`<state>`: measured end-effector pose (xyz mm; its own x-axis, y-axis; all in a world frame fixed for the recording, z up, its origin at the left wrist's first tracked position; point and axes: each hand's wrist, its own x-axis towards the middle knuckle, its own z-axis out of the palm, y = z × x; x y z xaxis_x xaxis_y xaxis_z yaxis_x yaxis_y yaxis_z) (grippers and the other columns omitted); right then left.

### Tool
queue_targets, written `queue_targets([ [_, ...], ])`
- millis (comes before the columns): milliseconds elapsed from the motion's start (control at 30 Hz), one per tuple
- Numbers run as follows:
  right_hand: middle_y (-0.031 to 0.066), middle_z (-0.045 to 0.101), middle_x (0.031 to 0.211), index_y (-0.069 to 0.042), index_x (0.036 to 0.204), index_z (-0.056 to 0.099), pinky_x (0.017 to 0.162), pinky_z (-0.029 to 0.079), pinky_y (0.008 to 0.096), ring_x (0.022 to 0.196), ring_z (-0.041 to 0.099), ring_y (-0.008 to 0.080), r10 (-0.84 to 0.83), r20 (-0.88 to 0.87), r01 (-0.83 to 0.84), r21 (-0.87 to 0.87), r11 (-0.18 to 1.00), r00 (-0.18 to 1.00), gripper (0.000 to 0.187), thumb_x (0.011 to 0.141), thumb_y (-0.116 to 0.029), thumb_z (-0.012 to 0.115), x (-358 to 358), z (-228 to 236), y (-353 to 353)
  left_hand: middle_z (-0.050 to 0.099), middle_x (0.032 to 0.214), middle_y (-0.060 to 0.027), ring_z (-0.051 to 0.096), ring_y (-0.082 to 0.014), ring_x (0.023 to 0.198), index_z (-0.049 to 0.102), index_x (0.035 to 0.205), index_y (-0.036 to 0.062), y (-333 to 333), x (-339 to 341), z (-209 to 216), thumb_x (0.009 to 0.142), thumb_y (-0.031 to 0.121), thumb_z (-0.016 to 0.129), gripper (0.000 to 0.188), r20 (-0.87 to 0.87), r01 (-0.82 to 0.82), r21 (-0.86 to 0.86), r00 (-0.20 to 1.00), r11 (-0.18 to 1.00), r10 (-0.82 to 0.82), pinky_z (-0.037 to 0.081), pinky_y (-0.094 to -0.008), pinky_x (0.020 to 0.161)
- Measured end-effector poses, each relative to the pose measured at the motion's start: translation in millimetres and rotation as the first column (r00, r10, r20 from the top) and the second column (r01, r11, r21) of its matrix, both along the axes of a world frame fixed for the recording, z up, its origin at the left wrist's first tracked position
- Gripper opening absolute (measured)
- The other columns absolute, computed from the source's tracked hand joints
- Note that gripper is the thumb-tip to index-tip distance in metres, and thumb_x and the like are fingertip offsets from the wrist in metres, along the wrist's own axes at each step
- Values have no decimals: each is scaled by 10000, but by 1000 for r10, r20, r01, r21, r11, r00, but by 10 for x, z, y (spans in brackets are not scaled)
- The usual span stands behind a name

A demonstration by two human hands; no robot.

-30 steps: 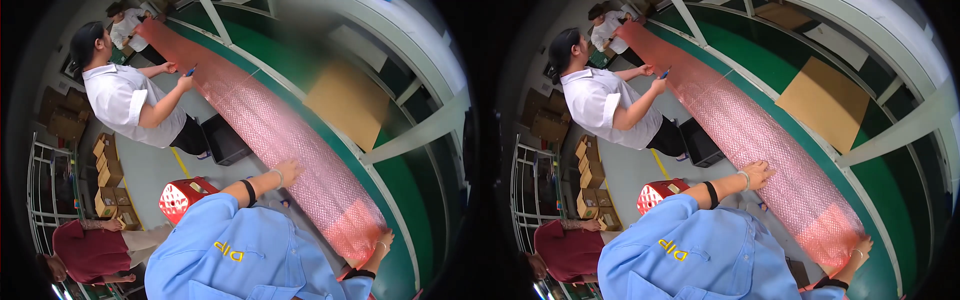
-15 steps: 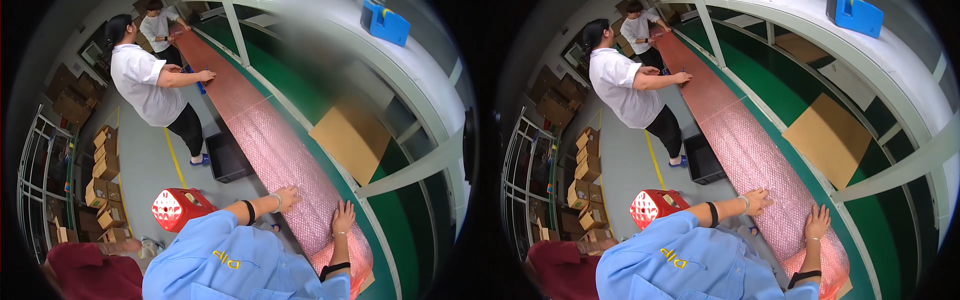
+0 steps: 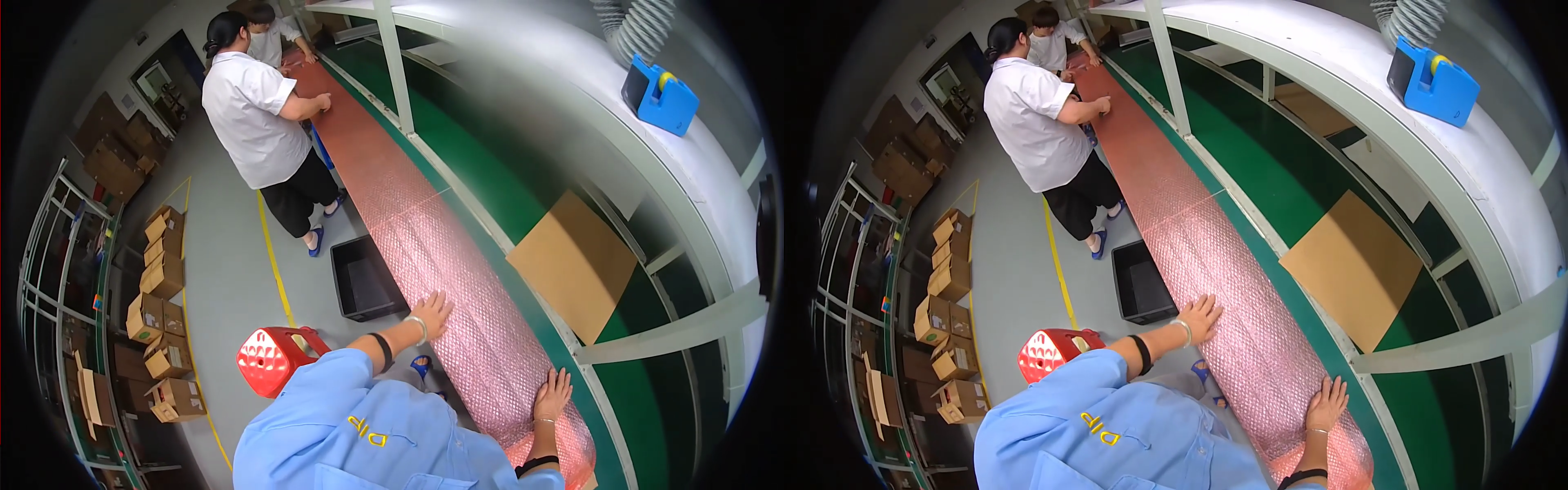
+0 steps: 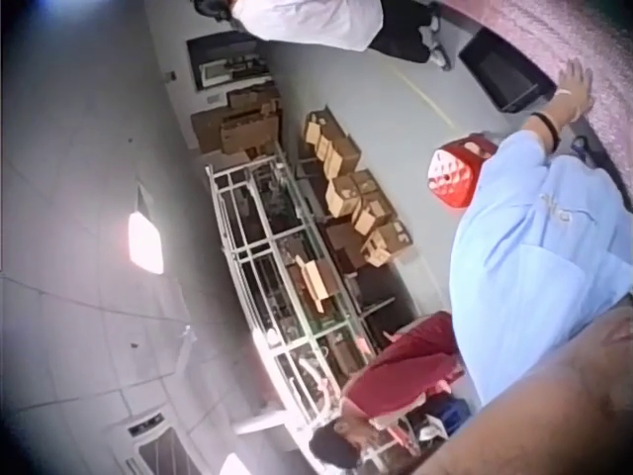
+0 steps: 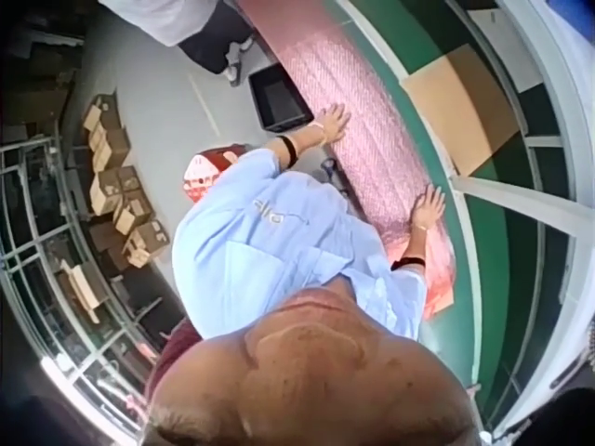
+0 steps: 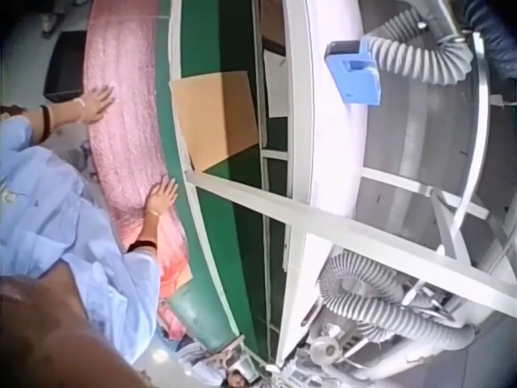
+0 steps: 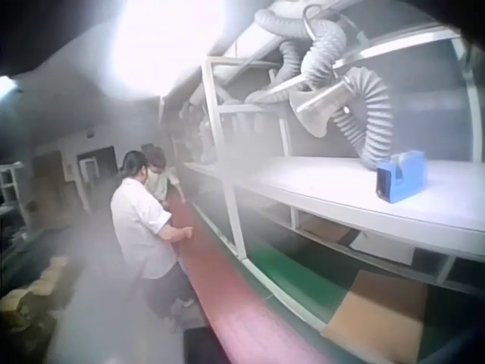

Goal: The person pulls a long sheet of pink bubble wrap across a workbench, places cardboard pieces onto it, and folds the wrap over them. They use a utility knife to cut the bubble wrap into sections and press the edges down by hand.

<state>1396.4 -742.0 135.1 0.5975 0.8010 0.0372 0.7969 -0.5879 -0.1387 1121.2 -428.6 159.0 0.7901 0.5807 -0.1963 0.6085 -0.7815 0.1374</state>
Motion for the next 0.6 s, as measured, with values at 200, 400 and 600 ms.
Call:
queue_targets([
  [200, 128, 314, 1439, -138, 1311, 455, 1092, 173, 490, 1333, 259, 334, -14, -5, 14, -27, 1000, 1000, 452, 861, -178, 453, 12, 24, -12, 233, 1434, -228, 234, -405, 1321, 296, 1386, 83, -34, 33, 115, 801, 374, 574, 710, -95, 23, -32, 995, 999, -26, 312, -553, 995],
  [400, 119, 311, 1442, -145, 1325, 437, 1090, 181, 482, 1334, 262, 323, -17, 23, 18, -59, 998, 1000, 443, 885, -181, 415, 21, -7, -7, 254, 1416, -252, 275, -402, 1300, 311, 1382, 87, 108, 89, 242, 832, 368, 539, 658, -127, 69, -127, 988, 989, -86, 319, -576, 973],
  [600, 134, 321, 1430, -129, 1309, 455, 1087, 172, 500, 1330, 258, 339, -11, 0, 11, -35, 999, 1000, 447, 865, -175, 428, 30, 44, 34, 292, 1389, -253, 318, -394, 1270, 321, 1384, 131, 219, 207, 247, 837, 352, 536, 628, -127, -27, -300, 992, 954, -12, 333, -574, 957],
])
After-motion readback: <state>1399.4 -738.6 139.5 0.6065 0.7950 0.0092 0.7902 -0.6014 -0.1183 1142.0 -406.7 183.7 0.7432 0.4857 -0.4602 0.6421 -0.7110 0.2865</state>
